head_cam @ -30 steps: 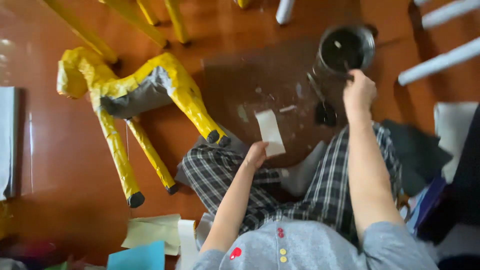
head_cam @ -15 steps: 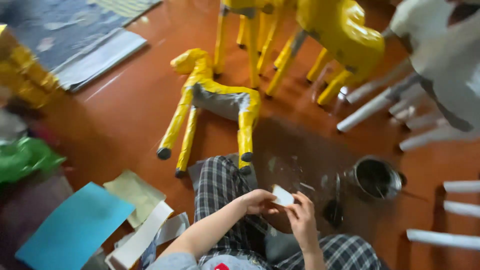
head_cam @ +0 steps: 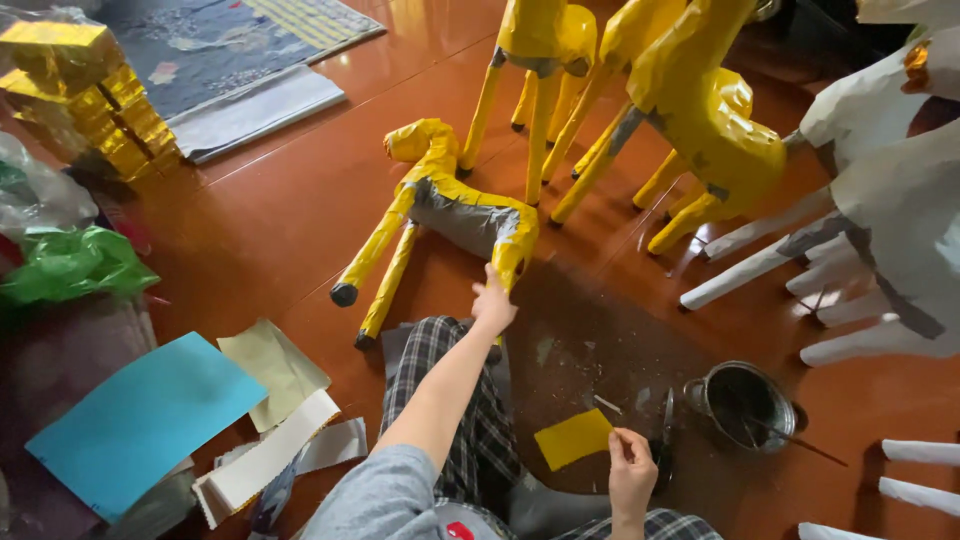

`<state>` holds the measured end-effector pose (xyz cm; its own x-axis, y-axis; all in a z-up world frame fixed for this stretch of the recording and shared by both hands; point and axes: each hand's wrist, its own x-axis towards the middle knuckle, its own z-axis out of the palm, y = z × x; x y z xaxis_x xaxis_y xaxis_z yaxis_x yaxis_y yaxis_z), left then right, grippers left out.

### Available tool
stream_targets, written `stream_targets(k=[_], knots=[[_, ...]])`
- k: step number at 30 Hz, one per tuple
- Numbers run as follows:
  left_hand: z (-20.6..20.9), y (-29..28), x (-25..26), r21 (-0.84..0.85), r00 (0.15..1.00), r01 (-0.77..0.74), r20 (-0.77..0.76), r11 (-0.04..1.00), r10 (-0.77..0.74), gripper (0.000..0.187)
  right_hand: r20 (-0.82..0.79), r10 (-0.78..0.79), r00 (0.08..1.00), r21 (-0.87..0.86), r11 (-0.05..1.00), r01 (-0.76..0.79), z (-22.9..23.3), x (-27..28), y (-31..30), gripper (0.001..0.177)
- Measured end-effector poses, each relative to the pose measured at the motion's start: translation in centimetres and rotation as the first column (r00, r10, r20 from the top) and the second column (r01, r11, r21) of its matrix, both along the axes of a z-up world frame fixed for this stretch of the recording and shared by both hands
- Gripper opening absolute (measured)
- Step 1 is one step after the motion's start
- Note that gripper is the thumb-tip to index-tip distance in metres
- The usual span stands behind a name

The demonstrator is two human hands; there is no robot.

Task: Applying yellow paper strips to a giraffe-shaped model using glue

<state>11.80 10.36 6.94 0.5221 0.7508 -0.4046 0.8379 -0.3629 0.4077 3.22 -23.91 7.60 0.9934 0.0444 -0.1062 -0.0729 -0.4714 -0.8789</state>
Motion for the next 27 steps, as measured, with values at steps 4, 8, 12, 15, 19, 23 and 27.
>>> stream_targets(k=[4, 8, 12, 15, 19, 23, 27], knots=[[-0.8, 3.2, -0.9, -0.163, 0.961, 0.059, 0.276, 0.985, -0.012, 0.096, -0.099, 0.015, 0.995, -0.028, 0.999, -0.018, 0.1, 0.1, -0.1, 0.024], [1.4, 12.2, 0.8, -0.291, 0.33, 0.429, 0.932, 0.855, 0.151, 0.059, 0.052, 0.078, 0.996, 0.009, 0.997, -0.079, -2.8, 0.5, -0.9, 0.016], [13.7, 17.6, -3.1, -0.307, 0.315, 0.364, 0.929, 0.879, 0.194, 0.057, 0.222, 0.156, 0.962, 0.0, 0.987, -0.16, -5.5, 1.2, -1.7, 0.012], [22.9, 14.8, -8.1, -0.387, 0.326, 0.276, 0.899, 0.88, 0.293, 0.026, 0.109, 0.157, 0.982, -0.13, 0.981, -0.142, -5.7, 1.6, -1.6, 0.019], [30.6, 8.1, -13.6, -0.464, 0.188, 0.345, 0.886, 0.816, 0.425, 0.074, 0.12, 0.14, 0.983, -0.244, 0.964, -0.107, -6.2, 1.8, -1.4, 0.02], [27.1, 2.2, -13.4, -0.589, 0.078, 0.344, 0.794, 0.731, 0.603, 0.086, 0.295, 0.234, 0.927, -0.233, 0.958, -0.167, -5.0, 1.4, -3.0, 0.013], [25.5, -5.9, -17.8, -0.738, 0.272, 0.38, 0.665, 0.557, 0.696, 0.127, 0.285, 0.266, 0.921, -0.124, 0.963, -0.24, -0.5, -0.4, -4.9, 0.012]])
